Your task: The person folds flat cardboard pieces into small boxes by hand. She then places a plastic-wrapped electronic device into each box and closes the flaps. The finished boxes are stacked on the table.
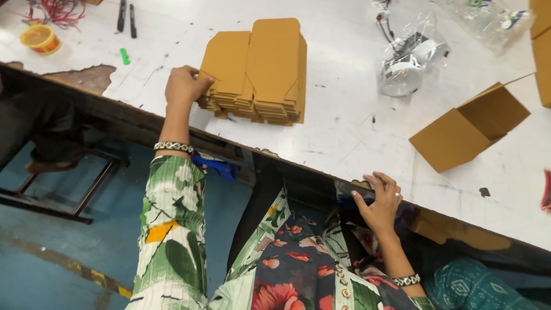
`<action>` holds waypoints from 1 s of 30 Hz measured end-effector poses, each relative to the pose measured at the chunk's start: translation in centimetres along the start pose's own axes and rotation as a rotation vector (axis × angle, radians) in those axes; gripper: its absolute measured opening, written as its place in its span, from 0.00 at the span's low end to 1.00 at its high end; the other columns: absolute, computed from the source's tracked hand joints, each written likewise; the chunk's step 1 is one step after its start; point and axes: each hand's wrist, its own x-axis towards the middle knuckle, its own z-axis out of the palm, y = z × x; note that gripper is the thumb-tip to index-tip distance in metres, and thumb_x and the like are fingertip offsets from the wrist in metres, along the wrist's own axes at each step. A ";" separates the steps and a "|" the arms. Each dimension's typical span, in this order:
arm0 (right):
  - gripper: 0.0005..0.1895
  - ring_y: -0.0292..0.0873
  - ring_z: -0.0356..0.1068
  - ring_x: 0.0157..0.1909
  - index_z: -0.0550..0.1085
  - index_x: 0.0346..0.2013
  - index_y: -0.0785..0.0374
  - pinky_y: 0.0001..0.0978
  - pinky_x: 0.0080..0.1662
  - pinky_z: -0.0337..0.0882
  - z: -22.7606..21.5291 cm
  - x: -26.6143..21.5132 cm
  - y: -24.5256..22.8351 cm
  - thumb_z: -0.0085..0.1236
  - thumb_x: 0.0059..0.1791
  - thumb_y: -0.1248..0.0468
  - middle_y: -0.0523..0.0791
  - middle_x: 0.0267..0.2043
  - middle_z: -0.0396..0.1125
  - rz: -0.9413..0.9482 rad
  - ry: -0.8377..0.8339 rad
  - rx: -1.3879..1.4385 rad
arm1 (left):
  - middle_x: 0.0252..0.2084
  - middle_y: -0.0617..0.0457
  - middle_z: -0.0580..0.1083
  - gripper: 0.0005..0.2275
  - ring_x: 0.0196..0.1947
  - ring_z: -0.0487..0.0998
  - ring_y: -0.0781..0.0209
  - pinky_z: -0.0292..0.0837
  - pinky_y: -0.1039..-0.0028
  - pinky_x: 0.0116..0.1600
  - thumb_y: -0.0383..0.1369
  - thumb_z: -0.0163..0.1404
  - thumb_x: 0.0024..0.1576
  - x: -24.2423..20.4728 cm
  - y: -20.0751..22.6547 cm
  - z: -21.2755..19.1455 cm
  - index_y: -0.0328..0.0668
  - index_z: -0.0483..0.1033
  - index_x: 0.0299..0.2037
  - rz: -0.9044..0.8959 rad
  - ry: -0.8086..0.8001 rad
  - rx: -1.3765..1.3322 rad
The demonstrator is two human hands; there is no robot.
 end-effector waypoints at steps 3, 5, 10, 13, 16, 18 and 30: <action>0.28 0.54 0.57 0.64 0.74 0.55 0.51 0.53 0.63 0.55 0.4 0.1 -0.3 0.68 0.42 0.52 0.46 0.64 0.59 0.027 -0.010 -0.027 | 0.41 0.43 0.80 0.27 0.39 0.83 0.53 0.77 0.64 0.46 0.47 0.67 0.47 0.3 0.4 0.2 0.36 0.79 0.51 -0.093 -0.052 0.010; 0.29 0.54 0.56 0.65 0.74 0.56 0.51 0.54 0.64 0.54 0.0 0.0 -0.3 0.67 0.42 0.51 0.47 0.65 0.58 0.027 -0.028 -0.031 | 0.41 0.43 0.80 0.28 0.40 0.82 0.55 0.76 0.65 0.46 0.46 0.69 0.45 0.7 0.9 -0.1 0.34 0.79 0.50 -0.057 -0.050 0.001; 0.30 0.54 0.56 0.65 0.73 0.57 0.51 0.53 0.63 0.54 -0.8 -0.1 -0.2 0.67 0.41 0.51 0.47 0.65 0.58 0.012 -0.081 -0.004 | 0.43 0.43 0.81 0.26 0.40 0.83 0.56 0.78 0.66 0.47 0.40 0.68 0.46 1.0 1.1 -0.3 0.36 0.77 0.53 -0.050 0.006 -0.097; 0.31 0.54 0.55 0.66 0.73 0.57 0.51 0.53 0.63 0.54 -0.9 -0.2 -0.3 0.67 0.41 0.51 0.46 0.65 0.58 0.020 -0.091 -0.008 | 0.44 0.43 0.80 0.25 0.40 0.84 0.56 0.79 0.67 0.46 0.37 0.68 0.46 1.1 1.0 -0.1 0.34 0.77 0.52 -0.029 0.013 -0.147; 0.31 0.54 0.55 0.66 0.73 0.58 0.51 0.53 0.63 0.53 -0.7 0.1 -0.4 0.67 0.41 0.51 0.47 0.66 0.57 -0.001 -0.079 -0.008 | 0.43 0.40 0.80 0.24 0.41 0.85 0.55 0.79 0.68 0.47 0.33 0.68 0.47 1.0 1.2 -0.7 0.31 0.77 0.53 0.027 -0.032 -0.324; 0.31 0.54 0.55 0.66 0.73 0.58 0.51 0.53 0.63 0.53 -0.7 0.0 -0.4 0.67 0.41 0.51 0.47 0.66 0.57 -0.002 -0.075 -0.008 | 0.44 0.40 0.80 0.23 0.41 0.85 0.55 0.81 0.70 0.47 0.30 0.66 0.49 0.6 2.0 -1.4 0.29 0.75 0.54 0.071 -0.083 -0.497; 0.26 0.51 0.58 0.67 0.76 0.55 0.52 0.48 0.66 0.55 -2.0 0.5 0.4 0.65 0.44 0.52 0.44 0.64 0.62 0.045 -0.114 0.196 | 0.48 0.41 0.79 0.16 0.40 0.84 0.59 0.83 0.76 0.34 0.21 0.52 0.64 -6.0 8.3 -3.9 0.27 0.68 0.62 0.489 -0.108 -1.010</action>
